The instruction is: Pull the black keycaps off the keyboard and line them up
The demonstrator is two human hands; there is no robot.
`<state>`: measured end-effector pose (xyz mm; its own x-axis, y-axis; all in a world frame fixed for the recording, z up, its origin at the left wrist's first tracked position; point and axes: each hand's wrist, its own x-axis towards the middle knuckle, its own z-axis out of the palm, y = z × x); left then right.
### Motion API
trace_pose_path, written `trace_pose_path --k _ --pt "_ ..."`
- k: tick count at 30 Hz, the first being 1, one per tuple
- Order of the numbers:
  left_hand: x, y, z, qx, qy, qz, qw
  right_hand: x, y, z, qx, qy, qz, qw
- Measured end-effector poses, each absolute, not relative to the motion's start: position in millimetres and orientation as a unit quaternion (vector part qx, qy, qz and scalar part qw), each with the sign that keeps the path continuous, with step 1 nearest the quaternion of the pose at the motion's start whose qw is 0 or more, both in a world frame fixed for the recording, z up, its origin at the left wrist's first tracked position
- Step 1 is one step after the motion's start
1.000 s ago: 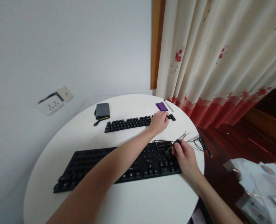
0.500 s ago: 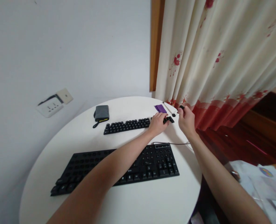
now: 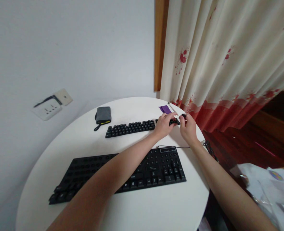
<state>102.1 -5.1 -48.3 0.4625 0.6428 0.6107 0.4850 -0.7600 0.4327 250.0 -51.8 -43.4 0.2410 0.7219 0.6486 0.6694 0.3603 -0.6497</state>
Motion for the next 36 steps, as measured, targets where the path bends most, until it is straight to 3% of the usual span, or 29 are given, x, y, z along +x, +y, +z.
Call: trace_pose_path --k 18,25,36 --pt "103 -14 -43 0.884 0.291 0.362 0.049 251 -52 -46 -0.598 -0.614 0.014 0.515" --pt "104 -9 -58 0.871 0.353 0.336 0.063 258 -53 -44 -0.621 -0.525 0.012 0.582" --pt "100 -7 -59 0.882 0.370 0.283 0.077 260 -50 -47 -0.612 -0.519 0.024 0.596"
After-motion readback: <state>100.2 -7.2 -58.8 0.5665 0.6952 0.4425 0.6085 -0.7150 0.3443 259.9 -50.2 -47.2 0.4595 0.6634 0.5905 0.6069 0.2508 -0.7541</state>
